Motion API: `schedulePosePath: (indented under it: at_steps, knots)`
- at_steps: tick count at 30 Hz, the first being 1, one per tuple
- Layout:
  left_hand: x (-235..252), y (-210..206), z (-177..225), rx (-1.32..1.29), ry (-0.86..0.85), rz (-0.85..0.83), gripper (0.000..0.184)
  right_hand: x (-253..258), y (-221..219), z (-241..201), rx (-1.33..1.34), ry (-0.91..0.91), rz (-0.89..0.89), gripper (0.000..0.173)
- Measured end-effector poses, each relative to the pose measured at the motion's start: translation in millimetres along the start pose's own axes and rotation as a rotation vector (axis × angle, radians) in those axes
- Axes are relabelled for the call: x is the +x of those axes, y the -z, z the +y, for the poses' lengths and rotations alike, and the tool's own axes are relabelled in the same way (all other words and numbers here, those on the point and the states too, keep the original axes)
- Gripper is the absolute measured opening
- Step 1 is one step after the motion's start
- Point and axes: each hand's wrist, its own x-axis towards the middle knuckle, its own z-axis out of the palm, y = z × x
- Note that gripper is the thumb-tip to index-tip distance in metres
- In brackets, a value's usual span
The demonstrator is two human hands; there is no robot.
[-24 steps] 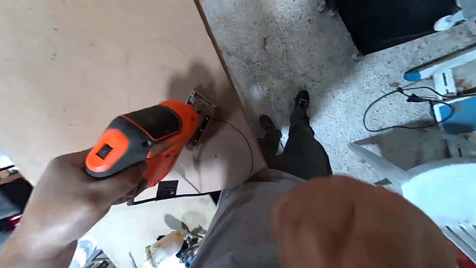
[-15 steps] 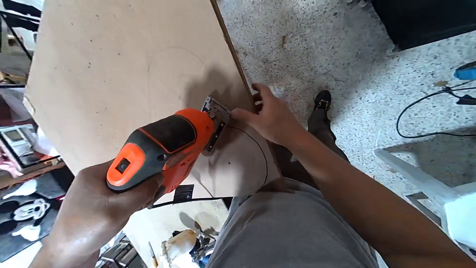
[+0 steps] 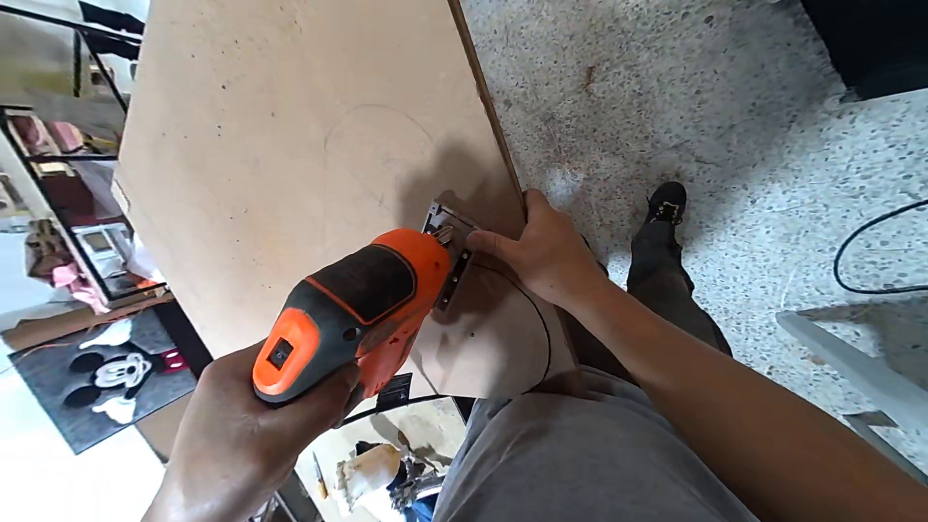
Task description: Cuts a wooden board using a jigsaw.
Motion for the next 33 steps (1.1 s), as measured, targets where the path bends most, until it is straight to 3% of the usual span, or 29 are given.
schedulePosePath:
  at_steps: [33]
  knots:
    - [1.3, -10.7, 9.4, -0.161, -0.014, -0.008, 0.025, 2.4, 2.1, -2.3, -0.014, 0.019, 0.047, 0.076]
